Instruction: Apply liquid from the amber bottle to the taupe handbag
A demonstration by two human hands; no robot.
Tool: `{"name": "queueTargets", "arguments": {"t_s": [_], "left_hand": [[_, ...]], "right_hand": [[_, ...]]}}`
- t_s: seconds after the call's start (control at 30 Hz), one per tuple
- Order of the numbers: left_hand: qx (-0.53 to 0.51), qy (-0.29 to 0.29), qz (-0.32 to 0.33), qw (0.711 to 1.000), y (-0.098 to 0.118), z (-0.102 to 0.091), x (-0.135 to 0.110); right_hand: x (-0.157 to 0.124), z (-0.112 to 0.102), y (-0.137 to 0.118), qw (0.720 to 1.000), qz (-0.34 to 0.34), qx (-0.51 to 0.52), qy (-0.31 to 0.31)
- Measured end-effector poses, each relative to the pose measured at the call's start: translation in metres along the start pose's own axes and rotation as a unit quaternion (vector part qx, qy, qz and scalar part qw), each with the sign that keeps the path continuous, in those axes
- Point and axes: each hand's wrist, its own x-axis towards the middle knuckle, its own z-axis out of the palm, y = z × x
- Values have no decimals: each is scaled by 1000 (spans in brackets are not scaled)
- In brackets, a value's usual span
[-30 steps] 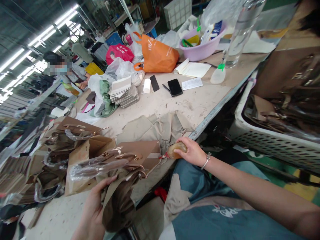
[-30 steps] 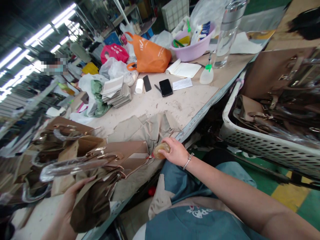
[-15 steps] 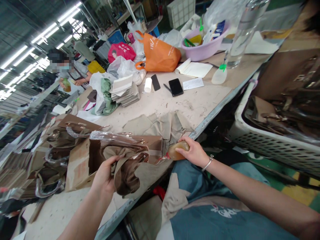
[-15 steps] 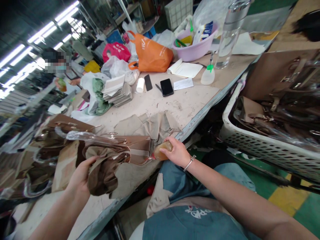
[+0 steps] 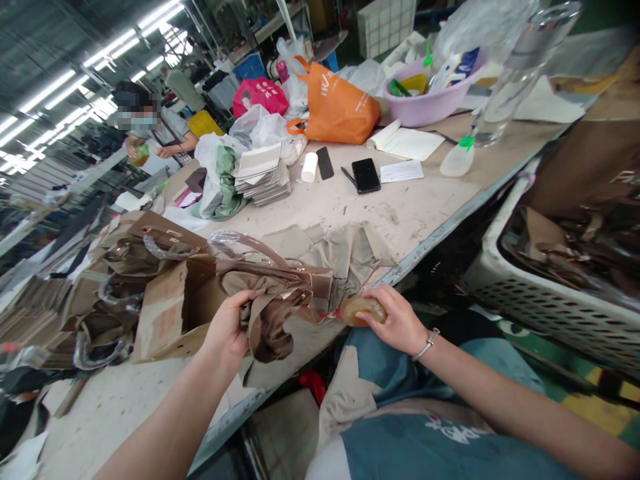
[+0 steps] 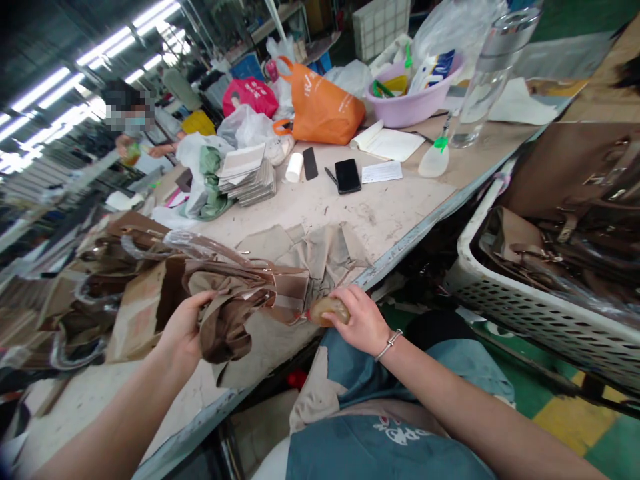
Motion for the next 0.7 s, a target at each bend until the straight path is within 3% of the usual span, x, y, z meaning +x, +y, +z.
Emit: {"name": "queueTargets", "arguments": {"t_s": [0.17,0.37,0.43,0.53,0.7], "left_hand": [[13,-32,-16,999,0,-3,6],[18,-33,-8,999,-4,-7,4],[23,-38,-10,999,-5,-7,2],[22,-38,-13,999,-5,-7,2],[16,-40,-12,999,-2,-6,8]], "right_hand": [[-1,0,2,999,14,-31,10],[-2,8,-6,990,130,56,17],[-2,10,-5,989,139,56,6],[2,8,1,995,96,5,12],[9,-1,5,998,-31,-48,15]]}}
